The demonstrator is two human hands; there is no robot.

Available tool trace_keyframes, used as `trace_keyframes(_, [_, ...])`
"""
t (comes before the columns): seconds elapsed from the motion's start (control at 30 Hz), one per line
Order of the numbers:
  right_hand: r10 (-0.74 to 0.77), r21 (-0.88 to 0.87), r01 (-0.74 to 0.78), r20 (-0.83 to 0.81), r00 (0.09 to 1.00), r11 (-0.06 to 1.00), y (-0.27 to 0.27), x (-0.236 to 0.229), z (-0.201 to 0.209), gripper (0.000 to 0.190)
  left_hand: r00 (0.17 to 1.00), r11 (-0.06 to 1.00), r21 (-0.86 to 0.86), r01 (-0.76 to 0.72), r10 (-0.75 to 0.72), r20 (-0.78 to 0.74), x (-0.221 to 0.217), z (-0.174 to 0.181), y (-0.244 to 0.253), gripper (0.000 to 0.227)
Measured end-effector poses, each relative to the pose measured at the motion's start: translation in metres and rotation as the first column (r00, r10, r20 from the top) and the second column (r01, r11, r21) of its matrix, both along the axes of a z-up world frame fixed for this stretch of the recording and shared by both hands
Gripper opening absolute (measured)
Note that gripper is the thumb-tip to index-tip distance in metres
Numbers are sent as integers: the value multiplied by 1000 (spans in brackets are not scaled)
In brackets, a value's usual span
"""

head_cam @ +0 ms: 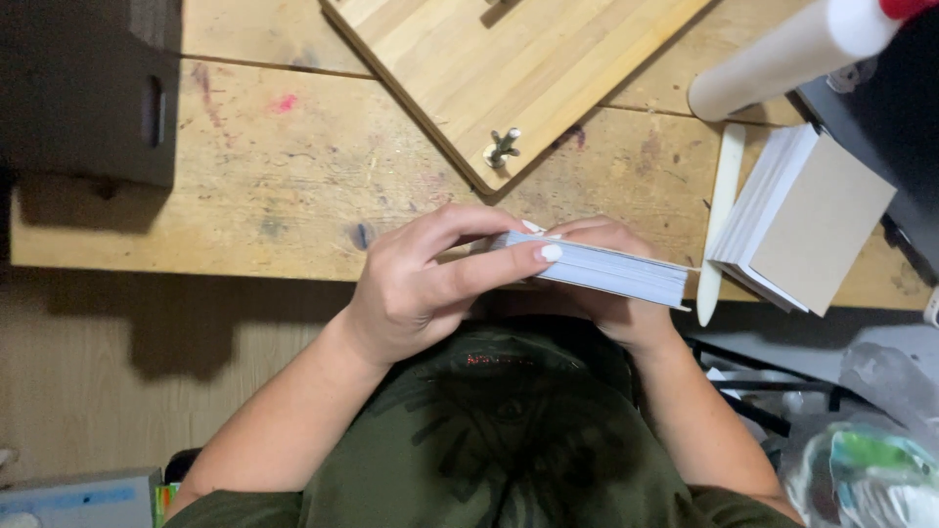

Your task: The person assembles small notebooks by hand, stacking folded paper signatures and aligning them with cardboard covers. They repeatedly press the spine and edges to ensure the pages are flat and aligned, then place the finished stack on the table.

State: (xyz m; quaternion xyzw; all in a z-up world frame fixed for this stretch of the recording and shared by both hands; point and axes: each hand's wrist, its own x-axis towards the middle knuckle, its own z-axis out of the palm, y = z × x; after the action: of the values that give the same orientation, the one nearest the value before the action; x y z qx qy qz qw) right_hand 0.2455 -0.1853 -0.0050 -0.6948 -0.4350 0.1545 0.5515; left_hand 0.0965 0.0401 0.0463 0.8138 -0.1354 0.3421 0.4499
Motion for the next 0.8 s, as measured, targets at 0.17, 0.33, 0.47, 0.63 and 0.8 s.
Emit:
trace_keyframes(0.17, [9,37,-10,41,999,999,4,-2,6,24,999,998,36,44,-45,8,0,-3,3,28])
trace_keyframes(0.33, [25,86,-28,33,999,996,9,-2,13,31,1000,998,66,15,-15,-3,1,-4,2,27])
trace_keyframes(0.47, [13,20,-13,4,1000,1000,9,-4,15,27,1000,999,47,11,-10,-7,2,-2,0,24])
trace_keyframes(0.63, [58,-77,-47,146,988,996,-2,10,50,40,995,993,-121,-4,-8,-100,-7,12,7,40])
trace_keyframes(0.8, [356,-588,-67,392,848,806,27,17,139,14,947,979,149,-136,173,-272,-14,25,22,29])
